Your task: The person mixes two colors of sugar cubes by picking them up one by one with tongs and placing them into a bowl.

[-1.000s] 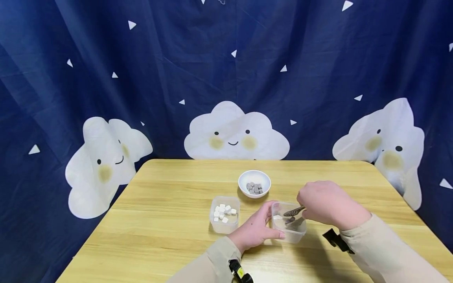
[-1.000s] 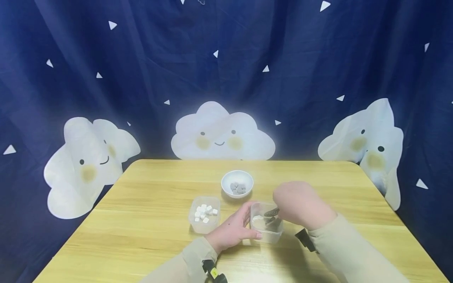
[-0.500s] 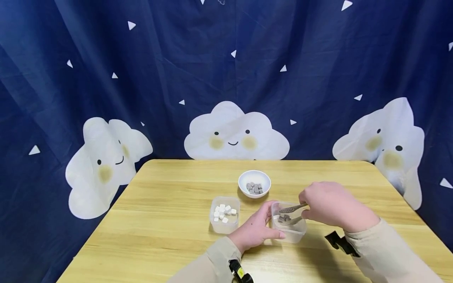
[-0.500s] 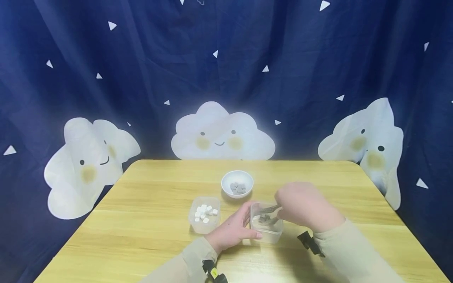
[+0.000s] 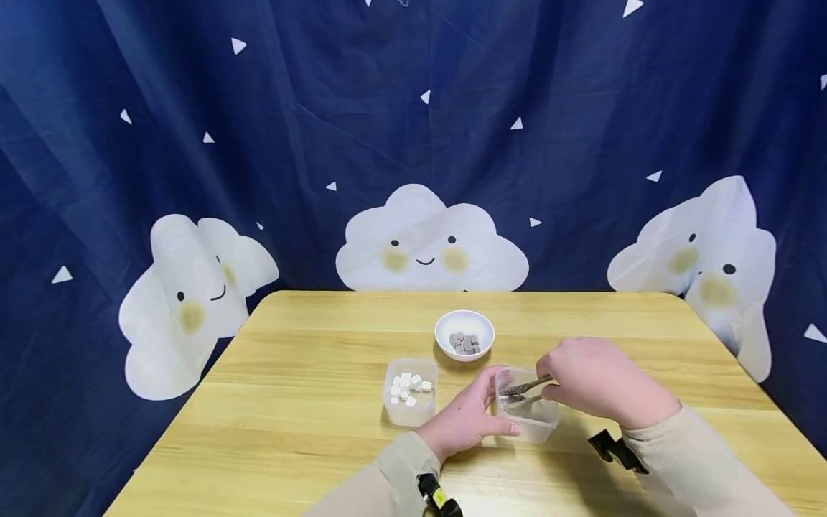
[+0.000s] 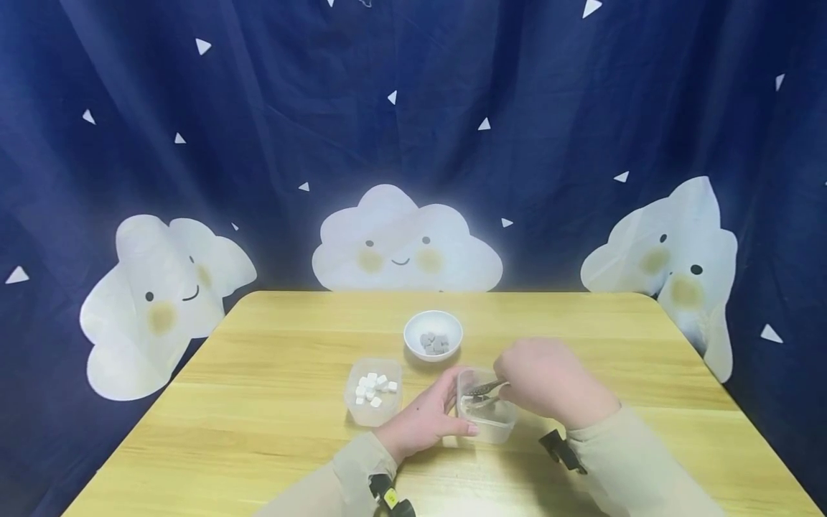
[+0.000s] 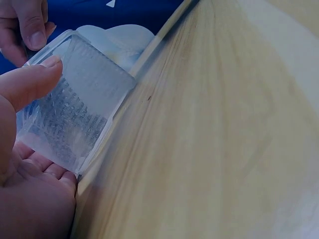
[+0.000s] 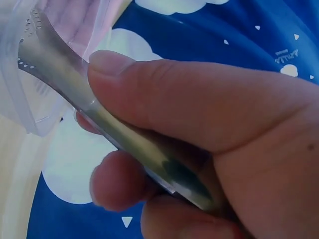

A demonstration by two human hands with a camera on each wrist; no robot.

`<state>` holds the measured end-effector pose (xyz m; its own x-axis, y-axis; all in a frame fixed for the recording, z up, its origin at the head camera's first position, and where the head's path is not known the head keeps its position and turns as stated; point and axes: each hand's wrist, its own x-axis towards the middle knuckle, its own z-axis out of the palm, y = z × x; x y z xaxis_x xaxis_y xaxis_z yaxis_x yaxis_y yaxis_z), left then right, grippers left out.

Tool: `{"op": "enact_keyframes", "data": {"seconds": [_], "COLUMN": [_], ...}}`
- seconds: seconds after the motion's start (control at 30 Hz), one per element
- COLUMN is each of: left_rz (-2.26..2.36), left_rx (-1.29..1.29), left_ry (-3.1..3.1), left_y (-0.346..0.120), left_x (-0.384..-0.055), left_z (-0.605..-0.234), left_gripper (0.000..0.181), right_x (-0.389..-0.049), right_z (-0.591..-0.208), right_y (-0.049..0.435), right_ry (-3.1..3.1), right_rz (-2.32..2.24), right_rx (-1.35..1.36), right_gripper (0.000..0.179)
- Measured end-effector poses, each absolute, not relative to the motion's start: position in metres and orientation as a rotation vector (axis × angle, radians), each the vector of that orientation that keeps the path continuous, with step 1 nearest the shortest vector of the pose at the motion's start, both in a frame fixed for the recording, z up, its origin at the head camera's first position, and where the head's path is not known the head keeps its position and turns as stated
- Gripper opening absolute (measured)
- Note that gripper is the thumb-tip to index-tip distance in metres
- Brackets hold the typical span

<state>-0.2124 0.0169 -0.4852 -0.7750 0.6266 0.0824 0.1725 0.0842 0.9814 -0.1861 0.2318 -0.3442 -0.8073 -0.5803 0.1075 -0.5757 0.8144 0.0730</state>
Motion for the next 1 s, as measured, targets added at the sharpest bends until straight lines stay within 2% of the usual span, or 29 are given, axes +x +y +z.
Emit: {"op": "enact_keyframes", "data": {"seconds": [0.5, 0.7, 1.0], "left_rz": [1.719, 1.723, 1.743], "left_rx": [0.793, 0.777, 0.789], "left_ry": [2.032, 2.027, 2.006], "left_y": [0.017, 0.017, 0.017], "left_x": [-0.214, -0.214, -0.213], "left_z": [-0.484, -0.485, -0.485], "left_gripper": [0.087, 0.091, 0.088], "right_x": [-0.177, -0.175, -0.19], "right_z": [-0.338, -0.327, -0.336], "right_y": [0.261, 0.275, 0.27], "right_ry": [-2.794, -2.746, -2.68], "right_rz": [0.196, 0.268, 0.311], "right_rx": [0.93, 0.945, 0.839], "right_gripper": [0.024, 0.007, 0.014]}}
